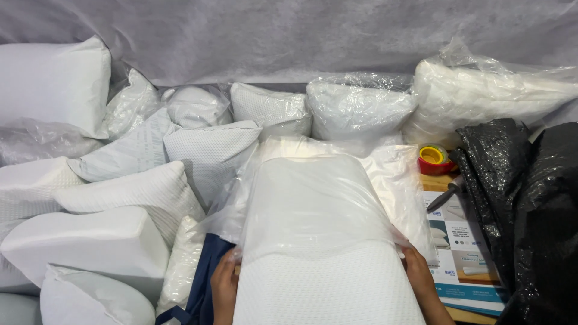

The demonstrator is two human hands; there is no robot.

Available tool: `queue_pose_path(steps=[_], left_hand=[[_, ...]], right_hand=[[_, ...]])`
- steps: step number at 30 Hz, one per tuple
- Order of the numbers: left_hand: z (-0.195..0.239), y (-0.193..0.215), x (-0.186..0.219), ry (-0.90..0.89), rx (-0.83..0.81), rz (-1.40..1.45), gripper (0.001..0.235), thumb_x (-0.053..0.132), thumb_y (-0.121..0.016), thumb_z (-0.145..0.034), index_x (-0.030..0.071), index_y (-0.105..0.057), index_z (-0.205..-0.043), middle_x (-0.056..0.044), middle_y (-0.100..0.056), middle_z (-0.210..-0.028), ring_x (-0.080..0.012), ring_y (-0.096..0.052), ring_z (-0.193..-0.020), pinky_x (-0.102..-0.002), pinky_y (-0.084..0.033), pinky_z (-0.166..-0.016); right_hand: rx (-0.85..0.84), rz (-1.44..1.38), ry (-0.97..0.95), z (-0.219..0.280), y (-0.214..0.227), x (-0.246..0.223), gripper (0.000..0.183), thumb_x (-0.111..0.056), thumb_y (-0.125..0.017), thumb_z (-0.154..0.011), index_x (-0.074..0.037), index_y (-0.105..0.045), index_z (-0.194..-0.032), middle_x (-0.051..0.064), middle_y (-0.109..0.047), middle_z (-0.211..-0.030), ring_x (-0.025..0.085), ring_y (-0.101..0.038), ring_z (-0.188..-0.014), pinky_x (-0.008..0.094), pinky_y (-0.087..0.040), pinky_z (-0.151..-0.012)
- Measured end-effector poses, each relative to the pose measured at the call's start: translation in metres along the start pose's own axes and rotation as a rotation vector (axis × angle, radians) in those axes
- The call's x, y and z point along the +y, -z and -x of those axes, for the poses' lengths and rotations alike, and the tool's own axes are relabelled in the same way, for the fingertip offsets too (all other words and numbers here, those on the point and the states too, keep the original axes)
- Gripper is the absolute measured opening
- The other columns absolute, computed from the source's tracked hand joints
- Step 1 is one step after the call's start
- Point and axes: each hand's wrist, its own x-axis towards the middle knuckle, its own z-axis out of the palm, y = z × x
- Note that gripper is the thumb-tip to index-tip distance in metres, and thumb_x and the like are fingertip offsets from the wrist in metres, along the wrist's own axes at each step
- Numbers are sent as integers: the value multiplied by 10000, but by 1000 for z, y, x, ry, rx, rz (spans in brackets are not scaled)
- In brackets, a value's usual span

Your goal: Cleaning a pillow with a lint roller and then placing it into a plastic bag and sealing it for packaging.

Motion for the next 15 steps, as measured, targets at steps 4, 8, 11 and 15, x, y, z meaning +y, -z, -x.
queue_pose_path(steps=[4, 8, 11, 15], left_hand=[[62, -1, 37, 191, -10, -6, 461, 166, -432, -1033, -90, -678, -1328, -211, -682, -1393, -297, -622, -1296, -409, -486, -1054], [25, 18, 6, 192, -88, 401, 522, 326, -510, -958, 3, -583, -1362, -193, -711, -1088, -316, -678, -898, -383, -489, -759], [-16, -14, 62, 474, -57, -97, 673, 636, -350, -969, 215, -505, -1472, -62, -611, -1006, -192, -548, -564, -320, -427, -456], [-42, -76, 118, 661, -287, -388, 913, 753, -259, -839, 252, -441, -1580, -106, -581, -1473, -265, -575, -1215, -363, -401, -996]], right_hand=[[106, -269, -309, 55, 11, -38, 510, -260, -358, -1032, -27, -719, -1306, 177, -700, -1350, 318, -589, -1246, 382, -386, -1059], [15, -905, -323, 48, 16, -79, 542, -116, -356, -976, 55, -528, -1460, 233, -575, -1482, 354, -512, -1371, 447, -350, -1169], [-75, -1055, -27, -9, 25, -6, 540, -234, -298, -1041, 130, -555, -1348, 335, -627, -1273, 455, -592, -1149, 512, -462, -957], [-85, -583, -258, -77, 9, -63, 547, -561, -397, -1047, -158, -594, -1359, 103, -537, -832, 229, -483, -689, 348, -382, -638]])
